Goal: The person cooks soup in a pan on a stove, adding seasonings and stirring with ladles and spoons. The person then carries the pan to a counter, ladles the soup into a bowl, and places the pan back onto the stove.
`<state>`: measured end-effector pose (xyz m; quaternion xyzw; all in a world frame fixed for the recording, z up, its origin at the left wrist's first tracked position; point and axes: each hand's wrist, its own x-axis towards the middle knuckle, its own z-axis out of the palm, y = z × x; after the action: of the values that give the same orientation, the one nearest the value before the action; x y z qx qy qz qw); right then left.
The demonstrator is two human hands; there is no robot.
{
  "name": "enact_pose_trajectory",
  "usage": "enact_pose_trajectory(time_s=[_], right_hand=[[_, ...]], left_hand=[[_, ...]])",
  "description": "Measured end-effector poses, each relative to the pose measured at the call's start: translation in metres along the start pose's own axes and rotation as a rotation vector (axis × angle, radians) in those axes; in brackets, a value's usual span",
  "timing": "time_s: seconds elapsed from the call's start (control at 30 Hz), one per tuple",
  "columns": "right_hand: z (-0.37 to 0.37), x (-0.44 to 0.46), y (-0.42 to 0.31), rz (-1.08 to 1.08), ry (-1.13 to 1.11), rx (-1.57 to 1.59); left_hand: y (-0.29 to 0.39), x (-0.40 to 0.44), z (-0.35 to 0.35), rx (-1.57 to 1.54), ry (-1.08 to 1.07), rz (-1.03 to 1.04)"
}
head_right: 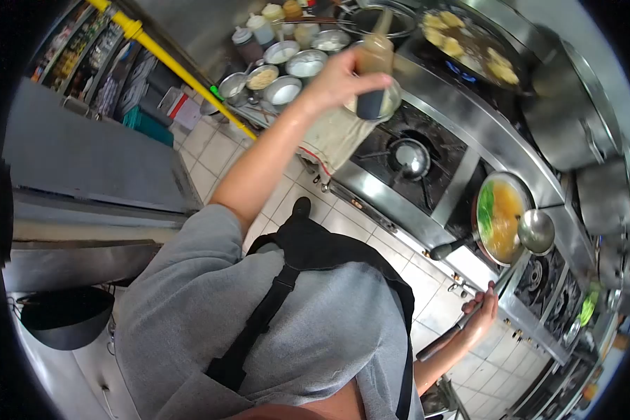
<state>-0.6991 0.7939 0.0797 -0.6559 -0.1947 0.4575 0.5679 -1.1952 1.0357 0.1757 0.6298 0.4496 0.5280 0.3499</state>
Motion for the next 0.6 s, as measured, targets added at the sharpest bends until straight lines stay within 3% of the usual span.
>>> enact_pose_trajectory(time_s=[0.1,0.17,0.27,0.37,0.6], right_hand=[[0.023,0.002,-0.002,-0.058,-0.006,-0.03],[0.044,0.002,0.0,-0.078,0.044,-0.042],[0.084,-0.015,-0.001,-0.095,0.082,-0.04],[0.132,-0.042,-0.005,-0.114,0.106,-0.08],[0.229,-0.107,-0.013,-0.133,0.009,-0.201]], left_hand=[[0.04,-0.013,-0.112,0.21,0.226,0.007],[-0.012,-0.001,-0.201,0.166,0.294,0.028],[-0.072,0.005,-0.323,0.551,0.485,0.035],[-0.079,-0.01,-0.372,0.82,0.593,-0.125],[-0.182,-0.013,-0.422,0.82,0.51,-0.291]])
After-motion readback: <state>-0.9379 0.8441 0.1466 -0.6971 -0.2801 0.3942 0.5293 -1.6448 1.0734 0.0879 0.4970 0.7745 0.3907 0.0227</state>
